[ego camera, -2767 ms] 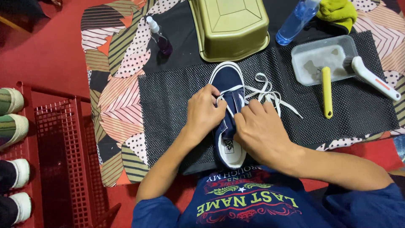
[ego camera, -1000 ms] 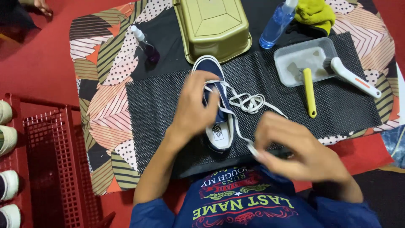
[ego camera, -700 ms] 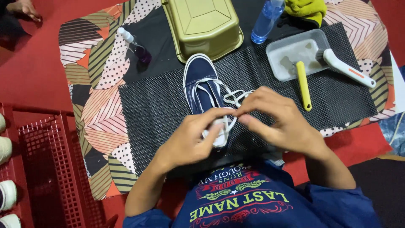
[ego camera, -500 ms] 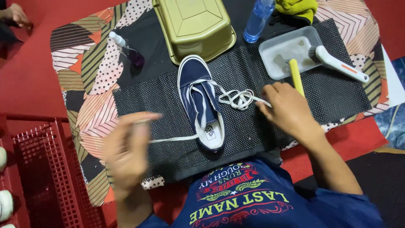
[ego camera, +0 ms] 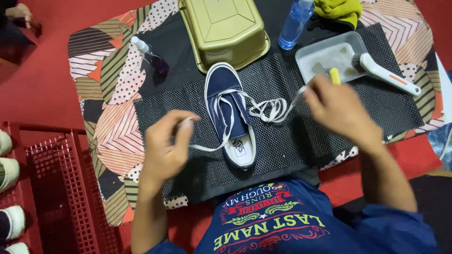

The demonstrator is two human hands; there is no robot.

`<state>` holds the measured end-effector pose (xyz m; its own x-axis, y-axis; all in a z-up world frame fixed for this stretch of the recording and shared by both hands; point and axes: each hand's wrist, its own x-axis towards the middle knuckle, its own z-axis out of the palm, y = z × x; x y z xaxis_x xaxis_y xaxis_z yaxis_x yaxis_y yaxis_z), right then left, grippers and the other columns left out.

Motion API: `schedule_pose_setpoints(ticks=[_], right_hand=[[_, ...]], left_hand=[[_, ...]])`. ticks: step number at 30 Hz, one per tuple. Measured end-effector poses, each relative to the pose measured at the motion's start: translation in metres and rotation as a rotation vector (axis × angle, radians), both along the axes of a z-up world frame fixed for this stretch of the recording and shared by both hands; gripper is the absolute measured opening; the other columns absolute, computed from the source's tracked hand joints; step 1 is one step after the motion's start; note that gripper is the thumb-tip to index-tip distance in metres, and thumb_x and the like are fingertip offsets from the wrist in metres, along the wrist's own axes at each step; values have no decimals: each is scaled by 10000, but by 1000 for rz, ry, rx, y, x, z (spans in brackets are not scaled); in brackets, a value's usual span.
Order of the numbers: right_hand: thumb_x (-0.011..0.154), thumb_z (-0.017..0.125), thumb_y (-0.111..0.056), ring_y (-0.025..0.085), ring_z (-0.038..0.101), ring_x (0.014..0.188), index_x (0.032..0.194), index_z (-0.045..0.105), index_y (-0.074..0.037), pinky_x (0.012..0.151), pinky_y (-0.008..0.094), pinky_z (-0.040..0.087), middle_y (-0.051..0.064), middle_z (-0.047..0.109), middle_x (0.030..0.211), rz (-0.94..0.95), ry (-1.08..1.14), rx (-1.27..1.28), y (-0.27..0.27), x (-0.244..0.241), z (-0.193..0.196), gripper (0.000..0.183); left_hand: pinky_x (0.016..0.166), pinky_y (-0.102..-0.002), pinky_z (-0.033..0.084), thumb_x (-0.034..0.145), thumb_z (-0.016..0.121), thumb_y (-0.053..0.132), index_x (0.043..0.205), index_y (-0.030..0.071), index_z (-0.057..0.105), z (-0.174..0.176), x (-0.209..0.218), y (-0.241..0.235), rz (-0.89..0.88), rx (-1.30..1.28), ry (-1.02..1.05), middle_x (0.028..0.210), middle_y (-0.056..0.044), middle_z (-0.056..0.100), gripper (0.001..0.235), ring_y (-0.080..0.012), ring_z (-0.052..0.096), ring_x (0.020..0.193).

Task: The person cleans a blue canvas shoe with a yellow cloth and a small brush, then sprays the white shoelaces with a cleaning solution. They proceed to re-lace the shoe by threading the laces through the eyelets and tying them.

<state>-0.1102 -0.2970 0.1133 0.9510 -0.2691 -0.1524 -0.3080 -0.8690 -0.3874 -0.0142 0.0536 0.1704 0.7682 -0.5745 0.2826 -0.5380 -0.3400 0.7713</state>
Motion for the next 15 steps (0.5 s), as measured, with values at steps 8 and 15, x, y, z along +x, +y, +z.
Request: schedule_pose_setpoints(ticks=[8,15], right_hand=[[1069,598,-330,242,666,710,1132,544,-92,642,285,577,154,635,1006,126,-746,1275,5,37,99,252],[1027,469,-360,401,691,1254,1045,600,-158,1064,455,588,199,645,1236,303,-608,1523,13,44,118,241]], left_hand=[[898,-436,479,997,542,203,1077,67,650,-39,36,-63,-182,285,-173,1060,-97,645,191,-296,594,1006],[985,-484,463,938,645,351,1168,87,623,-63,77,-107,-133,543,-53,1192,-156,505,350,-337,435,1192]])
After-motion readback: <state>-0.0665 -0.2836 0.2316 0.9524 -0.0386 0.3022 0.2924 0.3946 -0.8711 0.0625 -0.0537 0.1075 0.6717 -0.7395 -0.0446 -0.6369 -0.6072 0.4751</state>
